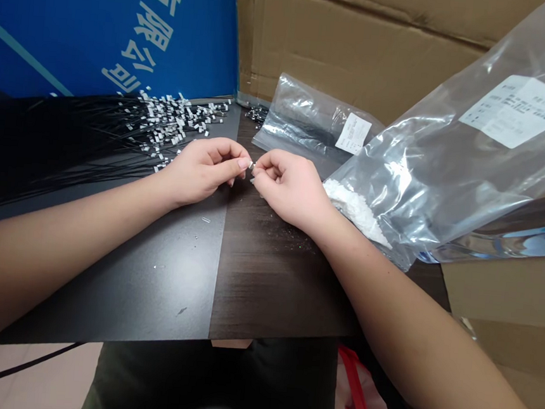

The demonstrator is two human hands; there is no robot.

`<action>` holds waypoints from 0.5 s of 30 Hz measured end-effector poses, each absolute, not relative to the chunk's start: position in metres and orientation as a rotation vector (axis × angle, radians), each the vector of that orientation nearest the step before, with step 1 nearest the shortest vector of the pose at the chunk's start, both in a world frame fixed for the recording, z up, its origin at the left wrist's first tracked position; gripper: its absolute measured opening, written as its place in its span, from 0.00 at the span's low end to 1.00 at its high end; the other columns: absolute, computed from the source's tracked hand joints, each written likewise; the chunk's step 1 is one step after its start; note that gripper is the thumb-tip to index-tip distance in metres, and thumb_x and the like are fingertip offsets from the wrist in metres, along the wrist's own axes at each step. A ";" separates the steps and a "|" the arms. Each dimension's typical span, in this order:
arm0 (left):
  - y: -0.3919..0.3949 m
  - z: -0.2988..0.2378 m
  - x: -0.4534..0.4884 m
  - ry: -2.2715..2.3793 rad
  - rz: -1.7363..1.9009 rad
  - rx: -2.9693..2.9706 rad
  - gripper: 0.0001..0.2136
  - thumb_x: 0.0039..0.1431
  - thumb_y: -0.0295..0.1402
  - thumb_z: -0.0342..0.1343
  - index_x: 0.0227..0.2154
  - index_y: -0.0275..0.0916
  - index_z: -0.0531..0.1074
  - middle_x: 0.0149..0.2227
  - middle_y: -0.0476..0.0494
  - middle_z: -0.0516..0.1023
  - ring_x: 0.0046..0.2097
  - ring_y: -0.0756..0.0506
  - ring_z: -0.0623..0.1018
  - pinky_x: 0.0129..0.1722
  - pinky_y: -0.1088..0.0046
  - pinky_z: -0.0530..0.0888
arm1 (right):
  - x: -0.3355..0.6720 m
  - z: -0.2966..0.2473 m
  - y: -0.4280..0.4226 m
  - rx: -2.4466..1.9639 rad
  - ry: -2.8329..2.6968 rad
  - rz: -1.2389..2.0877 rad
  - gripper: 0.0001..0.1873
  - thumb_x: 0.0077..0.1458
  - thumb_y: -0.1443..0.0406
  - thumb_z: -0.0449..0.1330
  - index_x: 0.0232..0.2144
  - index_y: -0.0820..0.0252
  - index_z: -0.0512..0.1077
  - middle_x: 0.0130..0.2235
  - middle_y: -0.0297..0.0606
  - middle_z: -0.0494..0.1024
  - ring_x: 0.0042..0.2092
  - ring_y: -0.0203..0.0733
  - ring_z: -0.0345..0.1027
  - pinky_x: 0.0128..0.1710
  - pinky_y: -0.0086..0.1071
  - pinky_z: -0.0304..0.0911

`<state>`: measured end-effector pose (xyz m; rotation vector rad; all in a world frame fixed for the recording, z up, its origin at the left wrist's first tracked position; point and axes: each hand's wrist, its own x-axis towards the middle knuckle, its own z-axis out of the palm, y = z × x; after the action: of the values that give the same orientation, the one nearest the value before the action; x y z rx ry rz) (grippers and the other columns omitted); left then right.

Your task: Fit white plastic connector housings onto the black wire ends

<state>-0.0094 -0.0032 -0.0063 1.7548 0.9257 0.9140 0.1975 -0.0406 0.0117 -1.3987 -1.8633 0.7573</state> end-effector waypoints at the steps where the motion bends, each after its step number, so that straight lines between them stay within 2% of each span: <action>1: -0.003 -0.006 -0.009 0.922 0.912 1.743 0.12 0.65 0.43 0.64 0.36 0.37 0.78 0.31 0.46 0.79 0.30 0.49 0.74 0.33 0.71 0.71 | 0.197 0.012 -0.041 -1.397 -1.855 0.769 0.05 0.59 0.64 0.63 0.33 0.58 0.78 0.29 0.34 0.79 0.30 0.38 0.68 0.32 0.34 0.61; 15: -0.008 0.000 -0.004 0.908 0.957 1.651 0.06 0.64 0.32 0.63 0.33 0.35 0.78 0.31 0.46 0.80 0.28 0.52 0.73 0.30 0.75 0.70 | 0.194 0.008 -0.042 -1.354 -1.806 0.784 0.02 0.58 0.65 0.64 0.33 0.58 0.76 0.28 0.33 0.77 0.30 0.38 0.66 0.32 0.34 0.59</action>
<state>-0.0044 -0.0079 0.0000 1.6507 0.9082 0.9569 0.1939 -0.0418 0.0084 -1.3540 -1.8058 0.7836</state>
